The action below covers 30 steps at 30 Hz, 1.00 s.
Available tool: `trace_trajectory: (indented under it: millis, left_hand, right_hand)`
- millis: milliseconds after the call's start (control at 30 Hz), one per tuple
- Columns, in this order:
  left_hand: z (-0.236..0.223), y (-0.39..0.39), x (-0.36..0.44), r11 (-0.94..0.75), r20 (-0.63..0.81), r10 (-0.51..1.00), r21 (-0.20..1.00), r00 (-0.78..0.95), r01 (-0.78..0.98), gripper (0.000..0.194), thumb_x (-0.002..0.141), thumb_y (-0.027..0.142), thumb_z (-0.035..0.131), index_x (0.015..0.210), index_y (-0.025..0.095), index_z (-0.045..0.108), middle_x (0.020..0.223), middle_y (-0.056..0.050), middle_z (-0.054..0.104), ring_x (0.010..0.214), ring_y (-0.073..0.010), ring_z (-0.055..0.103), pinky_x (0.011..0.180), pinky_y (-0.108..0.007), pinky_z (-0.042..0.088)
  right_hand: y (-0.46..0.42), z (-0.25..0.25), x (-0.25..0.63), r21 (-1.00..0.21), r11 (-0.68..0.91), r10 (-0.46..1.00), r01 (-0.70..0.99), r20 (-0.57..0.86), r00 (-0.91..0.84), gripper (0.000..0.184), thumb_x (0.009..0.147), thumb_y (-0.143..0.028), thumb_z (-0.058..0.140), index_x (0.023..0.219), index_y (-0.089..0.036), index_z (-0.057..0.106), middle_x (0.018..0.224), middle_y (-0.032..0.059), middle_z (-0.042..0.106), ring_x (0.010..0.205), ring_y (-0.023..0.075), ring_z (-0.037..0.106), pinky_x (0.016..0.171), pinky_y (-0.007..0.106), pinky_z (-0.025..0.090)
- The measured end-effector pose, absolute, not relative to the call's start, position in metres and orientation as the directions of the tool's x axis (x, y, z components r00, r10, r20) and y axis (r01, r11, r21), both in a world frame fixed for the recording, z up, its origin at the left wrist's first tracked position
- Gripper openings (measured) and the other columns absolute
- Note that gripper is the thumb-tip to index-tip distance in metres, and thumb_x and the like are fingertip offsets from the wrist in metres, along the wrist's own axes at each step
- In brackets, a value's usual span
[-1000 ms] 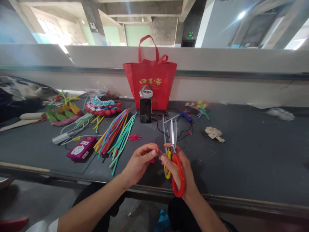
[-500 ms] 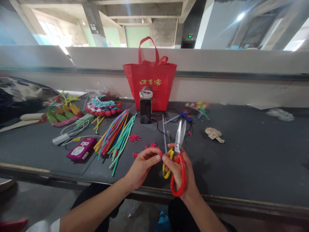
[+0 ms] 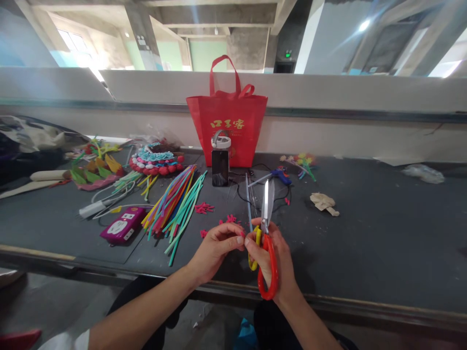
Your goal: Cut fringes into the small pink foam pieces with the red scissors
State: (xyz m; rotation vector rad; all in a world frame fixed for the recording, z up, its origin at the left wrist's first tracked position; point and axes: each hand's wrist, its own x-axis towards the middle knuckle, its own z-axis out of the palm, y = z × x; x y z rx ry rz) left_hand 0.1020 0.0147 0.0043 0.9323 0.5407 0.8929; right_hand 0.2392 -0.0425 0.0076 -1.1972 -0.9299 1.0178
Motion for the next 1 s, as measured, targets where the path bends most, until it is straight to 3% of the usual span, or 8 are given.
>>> trace_trajectory:
  millis: [233, 367, 467, 567, 667, 1000]
  left_hand:
    - [0.007, 0.016, 0.1, 0.294, -0.023, 0.838, 0.86, 0.545, -0.417, 0.018, 0.067, 0.024, 0.08, 0.075, 0.013, 0.069, 0.069, -0.001, 0.064, 0.063, -0.011, 0.058, 0.068, -0.026, 0.044]
    - [0.009, 0.018, 0.098, 0.303, -0.054, 0.866, 0.848, 0.498, -0.435, 0.018, 0.07, 0.026, 0.078, 0.076, 0.014, 0.067, 0.069, -0.002, 0.066, 0.058, -0.0114, 0.061, 0.063, -0.025, 0.044]
    - [0.011, 0.022, 0.095, 0.272, -0.062, 0.89, 0.868, 0.453, -0.415, 0.019, 0.071, 0.027, 0.077, 0.078, 0.014, 0.066, 0.074, -0.003, 0.069, 0.057, -0.0113, 0.063, 0.059, -0.023, 0.043]
    - [0.012, 0.025, 0.091, 0.233, -0.045, 0.903, 0.886, 0.426, -0.401, 0.02, 0.071, 0.029, 0.077, 0.08, 0.014, 0.066, 0.07, -0.002, 0.068, 0.056, -0.0107, 0.062, 0.058, -0.022, 0.044]
    - [0.012, 0.026, 0.089, 0.216, -0.033, 0.912, 0.886, 0.41, -0.409, 0.022, 0.07, 0.029, 0.077, 0.082, 0.015, 0.066, 0.07, -0.002, 0.069, 0.056, -0.0109, 0.062, 0.057, -0.022, 0.045]
    - [0.011, 0.027, 0.089, 0.209, 0.004, 0.894, 0.88, 0.448, -0.426, 0.019, 0.071, 0.028, 0.077, 0.078, 0.014, 0.066, 0.066, -0.002, 0.066, 0.056, -0.0113, 0.06, 0.059, -0.024, 0.045]
  right_hand:
    - [-0.045, 0.009, 0.241, -0.997, 0.056, 0.975, -0.058, 0.042, 0.218, 0.045, 0.078, -0.039, 0.07, 0.117, -0.026, 0.051, 0.078, -0.0034, 0.063, 0.055, 0.0113, 0.057, 0.049, 0.023, 0.049]
    - [-0.045, 0.008, 0.243, -0.95, 0.088, 0.957, 0.298, 0.164, 0.239, 0.037, 0.082, -0.035, 0.062, 0.116, -0.024, 0.055, 0.081, -0.0004, 0.066, 0.063, 0.0134, 0.062, 0.06, 0.026, 0.053]
    - [-0.045, -0.002, 0.246, -0.792, 0.153, 0.929, 0.591, 0.319, 0.187, 0.037, 0.082, -0.027, 0.059, 0.118, -0.023, 0.056, 0.093, 0.0031, 0.067, 0.077, 0.0167, 0.065, 0.075, 0.031, 0.054]
    - [-0.044, -0.013, 0.25, -0.628, 0.235, 0.906, 0.742, 0.418, 0.066, 0.04, 0.081, -0.018, 0.056, 0.121, -0.024, 0.056, 0.104, 0.0053, 0.065, 0.094, 0.0211, 0.063, 0.085, 0.037, 0.052]
    - [-0.042, -0.019, 0.252, -0.553, 0.247, 0.899, 0.796, 0.437, 0.025, 0.044, 0.079, -0.014, 0.055, 0.121, -0.025, 0.056, 0.105, 0.0053, 0.064, 0.1, 0.0229, 0.059, 0.087, 0.04, 0.051]
    - [-0.043, -0.019, 0.256, -0.479, 0.238, 0.892, 0.845, 0.451, 0.005, 0.04, 0.081, -0.012, 0.055, 0.119, -0.022, 0.056, 0.099, 0.0059, 0.064, 0.095, 0.0228, 0.059, 0.084, 0.039, 0.05]
